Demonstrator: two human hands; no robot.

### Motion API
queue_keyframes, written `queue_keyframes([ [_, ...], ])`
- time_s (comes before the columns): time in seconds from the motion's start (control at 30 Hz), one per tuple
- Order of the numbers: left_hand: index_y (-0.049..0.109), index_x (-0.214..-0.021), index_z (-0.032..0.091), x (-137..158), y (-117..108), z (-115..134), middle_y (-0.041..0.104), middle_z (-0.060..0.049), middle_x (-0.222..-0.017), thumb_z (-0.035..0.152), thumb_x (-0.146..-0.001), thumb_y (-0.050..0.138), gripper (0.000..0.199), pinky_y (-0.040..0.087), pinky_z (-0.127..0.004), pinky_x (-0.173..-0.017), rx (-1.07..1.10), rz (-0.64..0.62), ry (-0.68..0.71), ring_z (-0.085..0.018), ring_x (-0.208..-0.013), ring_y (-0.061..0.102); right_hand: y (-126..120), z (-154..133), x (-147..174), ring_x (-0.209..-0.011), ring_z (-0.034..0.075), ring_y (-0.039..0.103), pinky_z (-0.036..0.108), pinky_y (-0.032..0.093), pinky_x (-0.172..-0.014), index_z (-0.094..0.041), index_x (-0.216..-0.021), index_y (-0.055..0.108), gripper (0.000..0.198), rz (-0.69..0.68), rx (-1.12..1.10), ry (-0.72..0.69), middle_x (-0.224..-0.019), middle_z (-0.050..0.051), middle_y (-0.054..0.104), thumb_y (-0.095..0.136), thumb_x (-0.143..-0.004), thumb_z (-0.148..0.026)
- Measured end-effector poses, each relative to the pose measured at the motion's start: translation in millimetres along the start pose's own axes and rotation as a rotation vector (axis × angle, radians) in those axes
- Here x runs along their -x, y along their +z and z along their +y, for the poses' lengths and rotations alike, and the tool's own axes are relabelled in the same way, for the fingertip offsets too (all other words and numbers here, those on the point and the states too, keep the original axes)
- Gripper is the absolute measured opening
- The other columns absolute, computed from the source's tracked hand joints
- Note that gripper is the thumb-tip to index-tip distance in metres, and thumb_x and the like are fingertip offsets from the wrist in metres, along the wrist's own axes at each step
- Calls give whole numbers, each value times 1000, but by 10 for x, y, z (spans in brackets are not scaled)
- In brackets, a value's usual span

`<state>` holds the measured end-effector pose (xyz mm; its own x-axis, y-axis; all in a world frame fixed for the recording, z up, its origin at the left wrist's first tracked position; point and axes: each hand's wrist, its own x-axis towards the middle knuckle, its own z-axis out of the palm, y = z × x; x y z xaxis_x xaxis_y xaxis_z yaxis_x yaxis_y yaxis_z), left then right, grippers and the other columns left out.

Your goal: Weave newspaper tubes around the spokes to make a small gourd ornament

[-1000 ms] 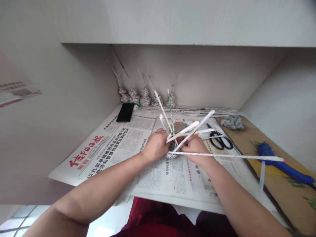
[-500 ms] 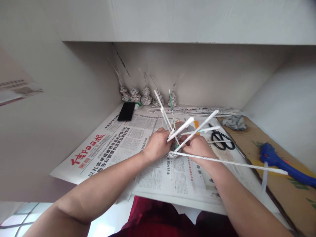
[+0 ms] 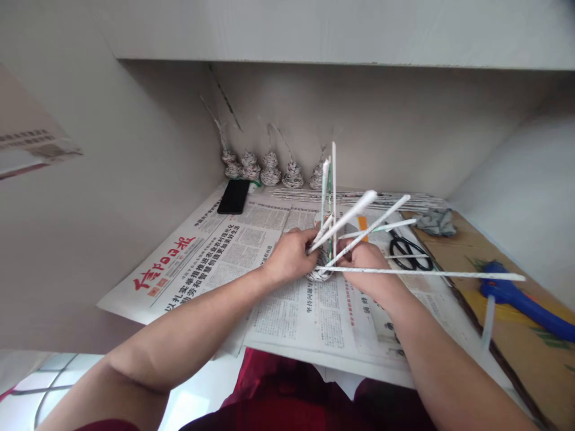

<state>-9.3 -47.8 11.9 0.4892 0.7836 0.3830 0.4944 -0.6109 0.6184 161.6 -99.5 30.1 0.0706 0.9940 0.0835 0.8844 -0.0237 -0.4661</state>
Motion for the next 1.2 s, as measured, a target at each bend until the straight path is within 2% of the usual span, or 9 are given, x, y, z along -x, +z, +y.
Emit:
queue_keyframes([
  [0.13,71,-92,22,-11,29,-31,69,-2,-82,15,-74,60,22,50,-27,-78,35,-4,-23,-17,-80,62,-42,1,-3,-68,17,62,24,42,-59,-21,-76,66,11,-42,-80,18,-74,3,69,56,-72,-17],
  [0.33,72,-92,24,2,67,-27,70,-1,-88,15,-75,60,23,51,-28,-82,49,31,-36,-18,-85,63,-42,163,-66,-52,15,62,24,46,-49,-21,-84,66,14,-222,-435,154,-64,0,67,56,-75,-21],
  [0.47,72,-94,24,8,74,-24,71,-1,-88,16,-76,58,23,51,-30,-84,45,43,-11,-19,-89,63,-15,240,-91,-51,15,60,24,45,-45,-20,-85,68,15,-314,-566,159,-63,0,67,59,-73,-25],
  [0.6,71,-94,23,7,85,-39,71,-2,-90,16,-78,56,23,50,-30,-85,27,28,8,-19,-91,63,5,245,-91,-47,13,56,22,43,-43,-19,-79,68,12,-310,-556,113,-60,0,66,61,-71,-25],
  [0.9,71,-95,24,4,71,-45,71,-2,-93,14,-77,55,25,50,-31,-87,37,0,22,-19,-93,63,13,229,-119,-51,14,59,22,45,-45,-18,-75,68,12,-228,-480,80,-59,-1,65,60,-65,-18],
  [1.2,70,-94,23,1,90,-57,71,-2,-92,16,-79,56,22,51,-31,-87,15,-10,20,-19,-93,64,-72,126,-48,-43,10,50,20,37,-39,-19,-76,63,10,-321,-554,148,-55,-3,58,62,-69,-25],
])
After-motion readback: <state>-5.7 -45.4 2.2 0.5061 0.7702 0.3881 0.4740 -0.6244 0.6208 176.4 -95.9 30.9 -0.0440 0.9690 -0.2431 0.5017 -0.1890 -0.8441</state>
